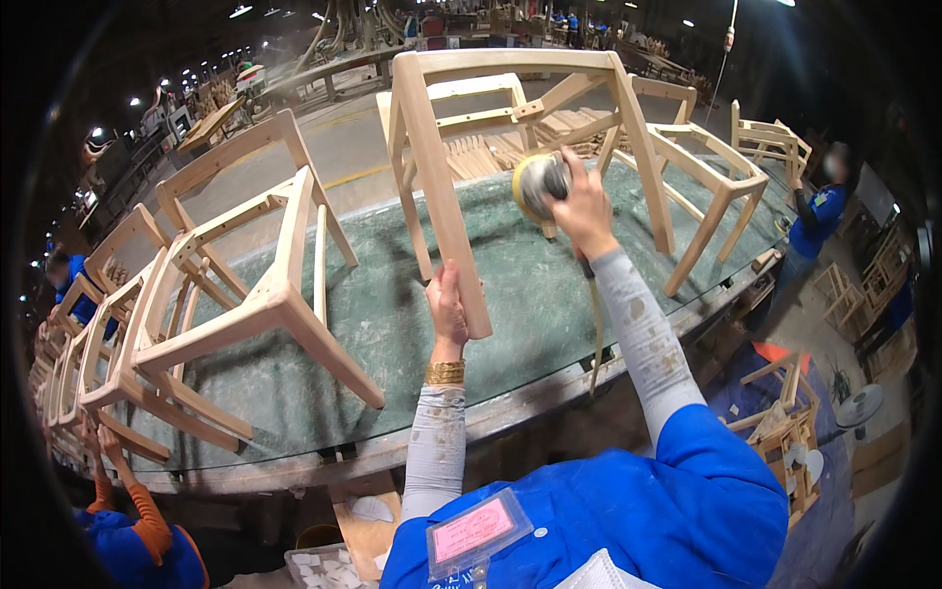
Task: The person uses a handheld orbital sander to smooth the legs and frame of unfinished wooden chair frames on a rotating workbench. They repeatedly reposition the chair to access different legs and sections, then move the finished unit aside to process the next one.
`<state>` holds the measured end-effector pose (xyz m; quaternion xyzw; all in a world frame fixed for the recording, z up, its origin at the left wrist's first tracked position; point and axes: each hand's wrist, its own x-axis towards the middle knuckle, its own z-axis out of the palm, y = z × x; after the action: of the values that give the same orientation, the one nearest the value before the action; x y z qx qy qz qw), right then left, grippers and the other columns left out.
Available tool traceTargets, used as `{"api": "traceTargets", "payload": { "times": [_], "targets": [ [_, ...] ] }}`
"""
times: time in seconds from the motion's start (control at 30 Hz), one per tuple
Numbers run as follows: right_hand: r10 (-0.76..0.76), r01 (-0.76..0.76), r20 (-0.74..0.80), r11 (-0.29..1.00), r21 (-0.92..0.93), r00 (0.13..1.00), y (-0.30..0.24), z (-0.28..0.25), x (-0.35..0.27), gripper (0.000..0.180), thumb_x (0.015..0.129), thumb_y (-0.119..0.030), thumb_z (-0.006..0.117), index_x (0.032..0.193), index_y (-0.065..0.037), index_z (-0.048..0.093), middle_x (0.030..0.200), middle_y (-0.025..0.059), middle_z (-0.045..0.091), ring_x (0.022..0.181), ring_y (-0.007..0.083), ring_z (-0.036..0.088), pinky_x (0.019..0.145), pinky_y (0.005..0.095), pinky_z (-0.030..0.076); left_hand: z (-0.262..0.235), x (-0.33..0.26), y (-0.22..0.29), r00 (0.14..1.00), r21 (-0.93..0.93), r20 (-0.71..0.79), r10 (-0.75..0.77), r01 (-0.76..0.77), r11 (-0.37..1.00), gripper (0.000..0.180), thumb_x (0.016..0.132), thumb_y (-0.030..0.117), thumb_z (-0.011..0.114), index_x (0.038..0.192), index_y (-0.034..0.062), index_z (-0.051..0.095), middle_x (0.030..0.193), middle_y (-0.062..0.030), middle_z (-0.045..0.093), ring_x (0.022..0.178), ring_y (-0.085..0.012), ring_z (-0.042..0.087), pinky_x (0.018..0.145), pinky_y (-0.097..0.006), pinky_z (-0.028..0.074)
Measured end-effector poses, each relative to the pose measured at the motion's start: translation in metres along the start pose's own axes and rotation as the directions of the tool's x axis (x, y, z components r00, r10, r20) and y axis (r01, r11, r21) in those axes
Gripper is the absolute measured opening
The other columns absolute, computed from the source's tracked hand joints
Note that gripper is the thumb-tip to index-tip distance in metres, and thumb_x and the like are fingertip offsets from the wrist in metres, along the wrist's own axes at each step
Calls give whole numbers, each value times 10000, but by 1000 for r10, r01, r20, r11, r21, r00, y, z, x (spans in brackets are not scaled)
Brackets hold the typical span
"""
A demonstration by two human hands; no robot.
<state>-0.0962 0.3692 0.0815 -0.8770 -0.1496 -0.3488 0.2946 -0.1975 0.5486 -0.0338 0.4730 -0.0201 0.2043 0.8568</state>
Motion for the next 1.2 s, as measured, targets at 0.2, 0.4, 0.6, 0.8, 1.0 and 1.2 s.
{"api": "traceTargets", "payload": {
  "times": [0.2, 0.4, 0.6, 0.8, 1.0, 1.2],
  "targets": [
    [270, -200, 605, 963, -183, 749, 93, 66, -158, 734, 652, -304, 713, 1311, -332, 390, 1077, 210, 489, 954, 445, 562, 818, 520, 460, 8, -2, 1, 999, 159, -9, 36, -34, 987, 337, 836, 254, 649, 1031, 43, 473, 688, -58, 568, 527, -116, 559, 479, -245, 485],
    [25, -71, 812, 997, 20, 583, 86, 125, -239, 676, 702, -178, 611, 1328, -292, 384, 1055, 246, 519, 838, 436, 605, 731, 528, 487, 13, -8, 1, 999, 146, -33, 20, -15, 989, 323, 853, 164, 621, 1083, 34, 436, 705, -71, 570, 548, -125, 567, 490, -253, 487],
    [-213, -16, 846, 967, 253, 489, 102, 124, -211, 719, 669, -271, 734, 1316, -241, 423, 1225, 237, 425, 1115, 414, 475, 904, 478, 429, 8, -34, 0, 993, 321, -117, 30, 10, 947, 354, 876, 157, 573, 1159, 23, 408, 821, -103, 590, 665, -157, 594, 614, -276, 505],
    [-81, 119, -214, 978, 173, 974, 155, -22, -58, 594, 697, -161, 723, 1242, -91, 496, 1304, 235, 403, 1212, 398, 386, 992, 481, 323, 29, -53, -18, 941, 395, -338, 32, 111, 912, 329, 835, 113, 627, 1089, -3, 454, 837, -93, 585, 684, -148, 579, 615, -276, 478],
    [364, -333, -46, 891, 309, 930, 267, -46, -37, 531, 716, -168, 743, 1175, -47, 504, 1003, 220, 620, 926, 392, 604, 751, 425, 475, 39, -78, -49, 880, 490, -465, 101, 161, 856, 218, 753, 61, 696, 852, -5, 513, 690, -61, 546, 555, -139, 555, 513, -281, 463],
    [384, -338, -111, 894, 295, 917, 315, -20, -60, 484, 714, -173, 750, 1115, -32, 517, 891, 200, 650, 820, 393, 635, 673, 422, 496, 28, -80, -107, 859, 508, -481, 175, 111, 854, 222, 727, 23, 680, 867, -9, 510, 726, -80, 572, 585, -154, 570, 547, -282, 471]
  ]
}}
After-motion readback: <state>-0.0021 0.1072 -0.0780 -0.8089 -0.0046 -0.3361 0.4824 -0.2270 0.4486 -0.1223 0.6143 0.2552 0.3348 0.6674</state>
